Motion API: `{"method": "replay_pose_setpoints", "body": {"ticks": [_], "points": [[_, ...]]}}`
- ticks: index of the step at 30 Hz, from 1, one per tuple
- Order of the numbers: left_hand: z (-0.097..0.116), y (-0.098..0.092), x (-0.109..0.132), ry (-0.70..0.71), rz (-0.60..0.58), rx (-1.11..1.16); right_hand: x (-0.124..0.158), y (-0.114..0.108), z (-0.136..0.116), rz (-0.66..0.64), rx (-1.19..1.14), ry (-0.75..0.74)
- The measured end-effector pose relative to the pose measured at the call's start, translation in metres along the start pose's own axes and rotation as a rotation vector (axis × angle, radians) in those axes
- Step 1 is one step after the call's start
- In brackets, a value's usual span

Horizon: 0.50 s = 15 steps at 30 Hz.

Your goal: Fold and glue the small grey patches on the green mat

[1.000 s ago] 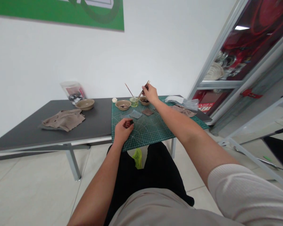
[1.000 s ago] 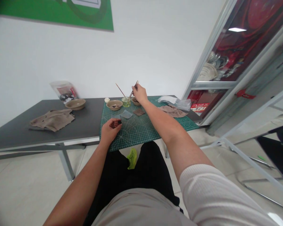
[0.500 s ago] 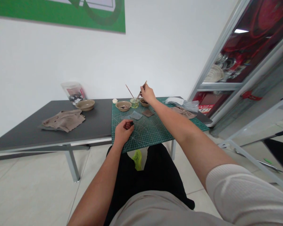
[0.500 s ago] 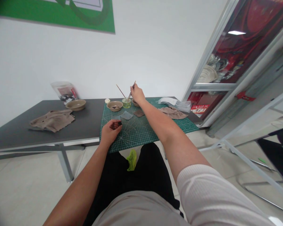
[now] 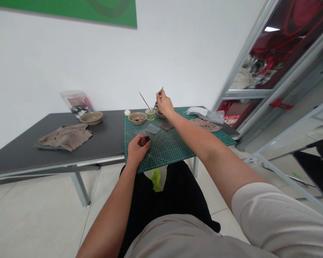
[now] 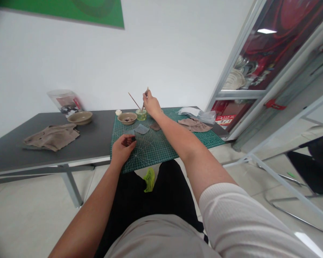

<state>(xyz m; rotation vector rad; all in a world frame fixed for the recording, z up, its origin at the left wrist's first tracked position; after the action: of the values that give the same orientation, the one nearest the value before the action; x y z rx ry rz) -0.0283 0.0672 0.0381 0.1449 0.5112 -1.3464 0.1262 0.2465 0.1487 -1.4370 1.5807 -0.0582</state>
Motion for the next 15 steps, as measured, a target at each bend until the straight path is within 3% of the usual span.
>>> {"method": "replay_pose_setpoints", "body": {"ticks": [6,15], "points": [[-0.002,-0.002,0.000,0.012,0.021,0.033,-0.003,-0.005,0.015,0.065,-0.024,0.080],[-0.006,-0.003,-0.001,0.010,0.021,0.008,-0.007,0.018,0.021,-0.013,-0.012,0.159]]}}
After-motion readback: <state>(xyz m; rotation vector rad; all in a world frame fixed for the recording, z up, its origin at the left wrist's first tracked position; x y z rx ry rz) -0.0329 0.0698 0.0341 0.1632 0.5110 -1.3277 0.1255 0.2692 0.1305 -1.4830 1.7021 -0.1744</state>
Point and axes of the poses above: each hand's wrist, its own x-axis away from the middle knuckle, its own y-axis out of the palm, z = x × y, the point moved 9 cm from there along -x, towards the middle knuckle, and after that the axes turned 1 degree about -x, right-handed, at the moved point
